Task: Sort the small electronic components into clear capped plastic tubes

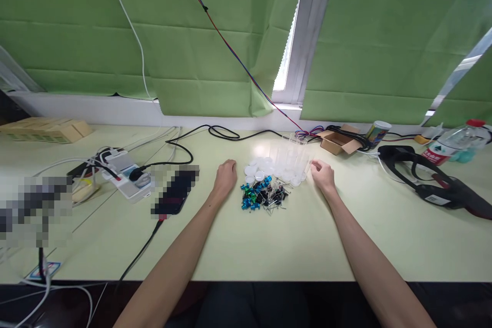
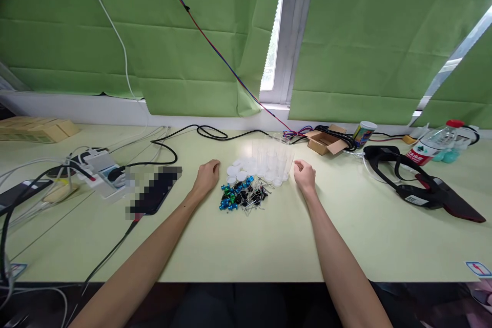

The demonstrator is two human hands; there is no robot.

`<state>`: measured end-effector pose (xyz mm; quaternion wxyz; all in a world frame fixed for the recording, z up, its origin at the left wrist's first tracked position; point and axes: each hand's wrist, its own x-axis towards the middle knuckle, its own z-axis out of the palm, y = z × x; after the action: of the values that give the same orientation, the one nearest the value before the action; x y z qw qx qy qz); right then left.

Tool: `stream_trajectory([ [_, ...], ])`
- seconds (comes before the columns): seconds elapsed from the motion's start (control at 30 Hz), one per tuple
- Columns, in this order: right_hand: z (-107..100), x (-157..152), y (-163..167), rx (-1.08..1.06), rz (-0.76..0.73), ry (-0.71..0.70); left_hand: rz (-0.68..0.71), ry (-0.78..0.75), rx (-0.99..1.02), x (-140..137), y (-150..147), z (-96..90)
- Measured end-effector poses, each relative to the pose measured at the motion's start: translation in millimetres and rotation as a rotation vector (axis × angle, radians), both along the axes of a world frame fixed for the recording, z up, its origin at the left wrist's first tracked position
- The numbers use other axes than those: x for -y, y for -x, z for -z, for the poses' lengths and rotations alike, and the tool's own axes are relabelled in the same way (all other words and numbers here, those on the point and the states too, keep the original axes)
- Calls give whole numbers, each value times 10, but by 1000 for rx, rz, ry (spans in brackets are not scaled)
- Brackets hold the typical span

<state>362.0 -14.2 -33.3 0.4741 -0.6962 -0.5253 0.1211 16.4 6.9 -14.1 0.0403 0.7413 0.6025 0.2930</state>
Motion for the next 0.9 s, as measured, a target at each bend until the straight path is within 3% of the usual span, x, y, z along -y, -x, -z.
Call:
stream_trajectory([
  [0.6,73,-12,-23,8,-51,-24,118,-48,-1,4,109,-4],
  [0.9,-190,149,88,-26,124,-286,167,-159,46,95,36,-229],
])
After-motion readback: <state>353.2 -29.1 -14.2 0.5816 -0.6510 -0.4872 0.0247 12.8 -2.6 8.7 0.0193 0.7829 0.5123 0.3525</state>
